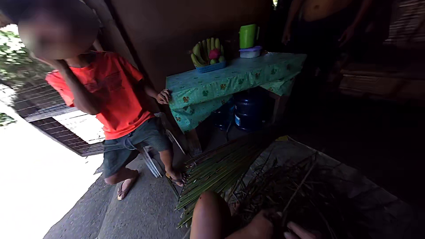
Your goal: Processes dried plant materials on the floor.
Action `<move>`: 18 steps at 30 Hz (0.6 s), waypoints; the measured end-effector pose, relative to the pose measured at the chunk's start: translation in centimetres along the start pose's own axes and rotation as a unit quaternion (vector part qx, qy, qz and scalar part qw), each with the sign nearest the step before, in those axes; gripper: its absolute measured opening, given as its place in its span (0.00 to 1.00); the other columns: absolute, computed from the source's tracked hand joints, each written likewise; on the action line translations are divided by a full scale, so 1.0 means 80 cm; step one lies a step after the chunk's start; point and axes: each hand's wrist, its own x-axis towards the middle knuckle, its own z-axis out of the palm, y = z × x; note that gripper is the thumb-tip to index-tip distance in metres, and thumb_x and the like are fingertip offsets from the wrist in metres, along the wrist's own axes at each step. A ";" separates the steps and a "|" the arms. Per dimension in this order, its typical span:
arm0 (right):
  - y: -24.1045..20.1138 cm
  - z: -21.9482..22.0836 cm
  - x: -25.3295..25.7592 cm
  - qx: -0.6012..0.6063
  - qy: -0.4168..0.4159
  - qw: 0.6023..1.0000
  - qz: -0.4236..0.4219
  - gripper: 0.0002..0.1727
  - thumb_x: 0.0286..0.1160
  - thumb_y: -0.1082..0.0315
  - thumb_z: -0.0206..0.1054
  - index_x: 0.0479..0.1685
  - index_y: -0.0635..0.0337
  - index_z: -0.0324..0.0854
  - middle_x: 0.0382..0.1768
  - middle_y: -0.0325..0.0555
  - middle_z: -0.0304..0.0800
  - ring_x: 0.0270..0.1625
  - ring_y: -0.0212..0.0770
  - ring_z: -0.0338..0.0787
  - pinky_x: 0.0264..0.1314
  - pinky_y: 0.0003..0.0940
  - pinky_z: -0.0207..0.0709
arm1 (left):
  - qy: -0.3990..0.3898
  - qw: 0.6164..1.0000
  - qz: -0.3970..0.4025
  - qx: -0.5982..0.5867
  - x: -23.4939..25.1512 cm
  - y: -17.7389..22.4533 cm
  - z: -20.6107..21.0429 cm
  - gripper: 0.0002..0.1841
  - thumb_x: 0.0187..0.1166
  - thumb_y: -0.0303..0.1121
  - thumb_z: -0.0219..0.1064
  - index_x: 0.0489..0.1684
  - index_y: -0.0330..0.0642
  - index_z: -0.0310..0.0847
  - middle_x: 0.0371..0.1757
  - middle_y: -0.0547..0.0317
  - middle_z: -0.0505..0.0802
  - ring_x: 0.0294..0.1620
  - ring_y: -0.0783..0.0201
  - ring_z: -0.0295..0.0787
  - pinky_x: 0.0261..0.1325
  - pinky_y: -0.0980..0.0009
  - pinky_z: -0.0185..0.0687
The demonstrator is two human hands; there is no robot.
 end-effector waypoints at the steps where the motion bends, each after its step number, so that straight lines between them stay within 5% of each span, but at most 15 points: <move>1: 0.005 0.000 -0.001 -0.028 0.034 0.999 -0.001 0.22 0.88 0.61 0.57 0.44 0.76 0.84 0.27 0.64 0.86 0.30 0.60 0.89 0.37 0.57 0.82 | -0.008 1.000 -0.004 -0.016 0.001 -0.004 -0.001 0.12 0.95 0.35 0.44 0.50 0.44 0.74 0.20 0.72 0.74 0.14 0.78 0.63 0.17 0.81 0.60; 4: 0.031 -0.008 0.006 -0.103 0.110 0.987 0.052 0.20 0.84 0.59 0.57 0.39 0.71 0.84 0.23 0.58 0.85 0.29 0.55 0.89 0.35 0.51 0.82 | -0.038 0.998 -0.034 -0.040 -0.003 -0.005 -0.001 0.13 0.97 0.39 0.41 0.46 0.49 0.71 0.15 0.74 0.69 0.09 0.80 0.57 0.12 0.83 0.55; 9: 0.061 -0.061 0.014 -0.084 0.112 0.965 0.221 0.23 0.91 0.55 0.54 0.51 0.70 0.83 0.37 0.62 0.88 0.45 0.60 0.89 0.54 0.59 0.79 | -0.049 0.996 -0.060 -0.044 -0.005 -0.003 -0.001 0.16 0.97 0.41 0.39 0.41 0.49 0.70 0.13 0.73 0.66 0.08 0.78 0.56 0.11 0.82 0.54; 15: 0.062 -0.072 0.020 -0.064 0.172 0.937 0.297 0.24 0.93 0.54 0.50 0.56 0.69 0.82 0.40 0.65 0.89 0.49 0.64 0.90 0.56 0.65 0.78 | -0.072 0.994 -0.066 -0.044 -0.008 -0.004 0.002 0.17 0.97 0.40 0.39 0.39 0.47 0.71 0.13 0.73 0.68 0.07 0.79 0.57 0.09 0.83 0.55; 18: 0.080 -0.084 0.018 0.009 0.215 0.929 0.301 0.22 0.94 0.57 0.50 0.54 0.68 0.82 0.34 0.58 0.85 0.38 0.54 0.86 0.48 0.56 0.78 | -0.087 0.993 -0.056 -0.051 -0.010 -0.008 0.000 0.17 0.97 0.39 0.38 0.40 0.47 0.71 0.13 0.73 0.68 0.07 0.80 0.57 0.10 0.84 0.55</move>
